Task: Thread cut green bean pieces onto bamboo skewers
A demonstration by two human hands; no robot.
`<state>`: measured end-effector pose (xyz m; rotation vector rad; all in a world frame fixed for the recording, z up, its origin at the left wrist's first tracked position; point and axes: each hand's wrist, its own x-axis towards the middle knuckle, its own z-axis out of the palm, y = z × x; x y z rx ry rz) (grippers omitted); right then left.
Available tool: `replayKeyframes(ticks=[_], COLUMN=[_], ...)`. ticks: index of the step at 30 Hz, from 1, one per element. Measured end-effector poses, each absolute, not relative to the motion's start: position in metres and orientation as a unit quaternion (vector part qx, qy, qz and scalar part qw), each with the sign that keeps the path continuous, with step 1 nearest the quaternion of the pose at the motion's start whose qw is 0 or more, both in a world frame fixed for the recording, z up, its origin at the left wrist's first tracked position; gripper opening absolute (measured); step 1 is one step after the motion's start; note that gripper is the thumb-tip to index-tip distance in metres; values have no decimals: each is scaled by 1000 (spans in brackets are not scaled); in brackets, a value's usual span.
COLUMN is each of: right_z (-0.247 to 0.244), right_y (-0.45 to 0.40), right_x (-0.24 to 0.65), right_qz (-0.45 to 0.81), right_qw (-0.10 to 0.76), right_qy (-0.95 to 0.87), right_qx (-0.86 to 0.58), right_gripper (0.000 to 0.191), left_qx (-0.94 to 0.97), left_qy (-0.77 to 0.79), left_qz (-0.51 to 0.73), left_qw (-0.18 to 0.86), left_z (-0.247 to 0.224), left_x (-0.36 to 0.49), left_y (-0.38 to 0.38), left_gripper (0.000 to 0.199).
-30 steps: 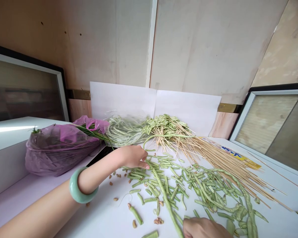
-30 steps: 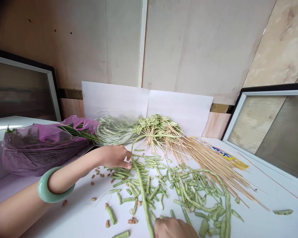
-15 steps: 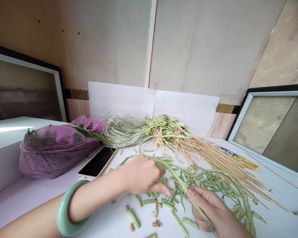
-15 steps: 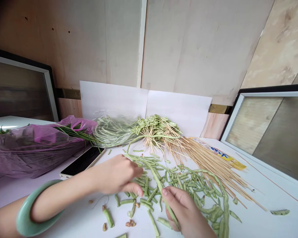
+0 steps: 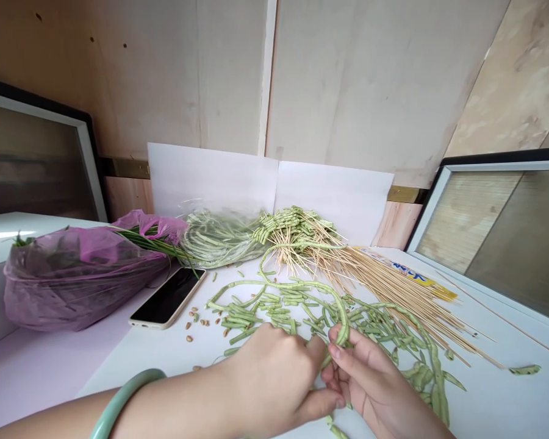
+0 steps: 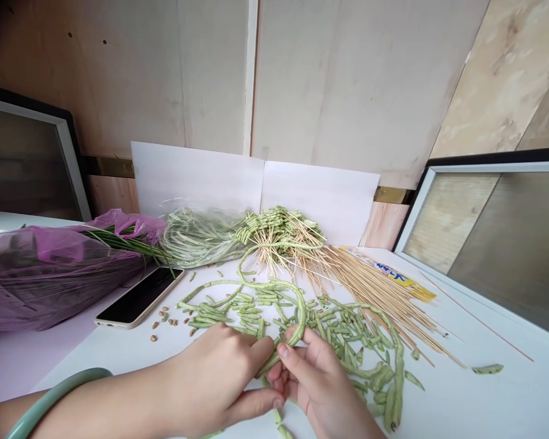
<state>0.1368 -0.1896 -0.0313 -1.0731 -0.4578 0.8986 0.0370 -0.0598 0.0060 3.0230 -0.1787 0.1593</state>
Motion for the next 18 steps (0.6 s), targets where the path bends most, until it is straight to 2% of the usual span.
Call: replayKeyframes(ticks=[2, 5, 9, 14, 18], right_z=[-32, -31, -35, -58, -69], right_y=[-189, -191, -193, -191, -198], right_x=[136, 138, 145, 154, 154], right_qz=[414, 429, 451, 494, 538], right_qw=[756, 762, 753, 740, 673], right_qy=[-208, -206, -193, -251, -318], right_qx=[-463, -439, -439, -381, -395], right_gripper=[35, 35, 38, 37, 39], left_qx=[995, 984, 959, 958, 964], left_qy=[-56, -56, -93, -140, -178], left_qz=[36, 27, 67, 114, 105], left_qw=[76, 165, 259, 224, 168], left_z=[8, 9, 5, 4, 6], left_x=[36, 34, 32, 32, 33], left_y=[-62, -61, -55, -57, -59], left_gripper=[34, 28, 31, 34, 31])
